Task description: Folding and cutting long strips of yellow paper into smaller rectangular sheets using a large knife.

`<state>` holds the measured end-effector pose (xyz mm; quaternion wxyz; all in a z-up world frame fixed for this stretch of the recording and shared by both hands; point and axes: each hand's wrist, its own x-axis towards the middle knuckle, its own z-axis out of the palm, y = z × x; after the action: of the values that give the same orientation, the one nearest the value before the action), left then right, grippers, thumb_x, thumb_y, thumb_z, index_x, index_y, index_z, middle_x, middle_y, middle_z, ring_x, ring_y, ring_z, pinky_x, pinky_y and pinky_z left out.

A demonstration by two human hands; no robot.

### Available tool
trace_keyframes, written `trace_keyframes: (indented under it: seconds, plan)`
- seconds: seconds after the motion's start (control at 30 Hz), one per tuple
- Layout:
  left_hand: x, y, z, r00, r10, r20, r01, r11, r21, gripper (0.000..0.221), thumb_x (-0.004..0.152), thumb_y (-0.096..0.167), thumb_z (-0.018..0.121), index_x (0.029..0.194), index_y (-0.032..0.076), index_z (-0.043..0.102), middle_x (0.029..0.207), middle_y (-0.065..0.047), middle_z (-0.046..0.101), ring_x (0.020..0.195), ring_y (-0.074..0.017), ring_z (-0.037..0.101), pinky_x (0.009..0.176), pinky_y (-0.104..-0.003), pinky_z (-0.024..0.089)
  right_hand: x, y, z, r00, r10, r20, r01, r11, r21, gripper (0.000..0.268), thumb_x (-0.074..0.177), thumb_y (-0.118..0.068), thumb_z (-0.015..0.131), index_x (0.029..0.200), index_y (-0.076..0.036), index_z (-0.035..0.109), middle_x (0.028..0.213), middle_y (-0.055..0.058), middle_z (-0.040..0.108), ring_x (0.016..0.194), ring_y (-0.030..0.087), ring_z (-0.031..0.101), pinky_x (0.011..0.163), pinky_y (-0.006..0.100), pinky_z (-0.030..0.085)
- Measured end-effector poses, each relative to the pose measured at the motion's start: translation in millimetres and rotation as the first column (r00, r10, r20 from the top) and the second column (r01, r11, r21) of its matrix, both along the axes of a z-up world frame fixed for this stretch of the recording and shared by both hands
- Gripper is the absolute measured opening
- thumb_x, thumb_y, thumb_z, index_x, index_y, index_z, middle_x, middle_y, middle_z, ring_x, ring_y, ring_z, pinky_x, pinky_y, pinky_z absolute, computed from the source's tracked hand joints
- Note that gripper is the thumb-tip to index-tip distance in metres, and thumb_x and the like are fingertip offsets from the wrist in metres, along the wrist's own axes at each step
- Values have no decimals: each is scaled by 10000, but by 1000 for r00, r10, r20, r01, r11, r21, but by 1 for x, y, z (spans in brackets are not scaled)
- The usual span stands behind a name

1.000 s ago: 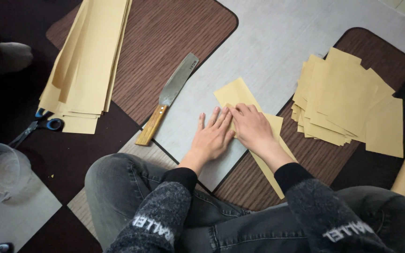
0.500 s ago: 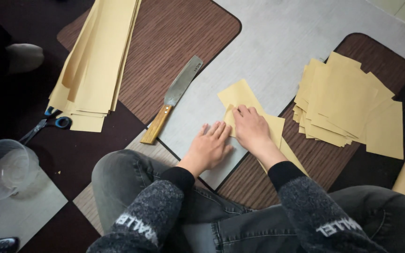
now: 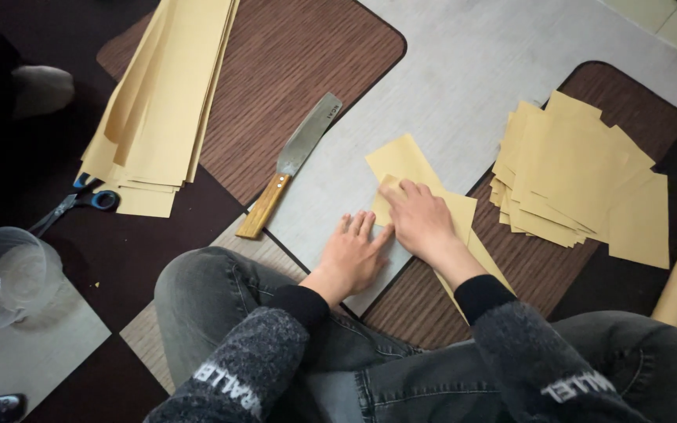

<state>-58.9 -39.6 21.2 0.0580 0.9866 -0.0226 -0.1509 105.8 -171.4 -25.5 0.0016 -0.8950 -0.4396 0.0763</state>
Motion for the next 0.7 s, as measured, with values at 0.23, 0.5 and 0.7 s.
trace_keyframes:
  seconds: [0.23, 0.5, 0.7]
  plan:
    - [2, 0, -12, 1000, -10, 16, 9, 999, 44, 714, 1091, 553, 574, 1720, 223, 492, 1745, -269, 514, 1667, -422, 433, 1357, -621, 273, -29, -7, 14, 994, 15, 104, -15, 1000, -9, 517, 1113, -344, 550, 1624, -398, 602, 1626, 164, 547, 1515, 404, 513, 1082, 607, 530]
    - [6, -5, -9, 1000, -4, -8, 5, 999, 40, 727, 1079, 551, 606, 1712, 203, 521, 1749, -264, 515, 1666, -428, 428, 1347, -616, 282, -14, 3, -6, 996, -54, 73, 54, 999, 3, 518, 1106, -323, 510, 1603, -392, 634, 1586, 133, 539, 1458, 375, 510, 1013, 593, 565]
    - [8, -5, -10, 999, 7, -43, -6, 999, 35, 717, 1078, 546, 572, 1723, 240, 509, 1764, -270, 493, 1678, -442, 403, 1350, -618, 267, -10, 12, 13, 994, -111, 13, 111, 994, -21, 562, 1100, -285, 495, 1643, -390, 597, 1487, 88, 532, 1425, 339, 500, 993, 606, 572]
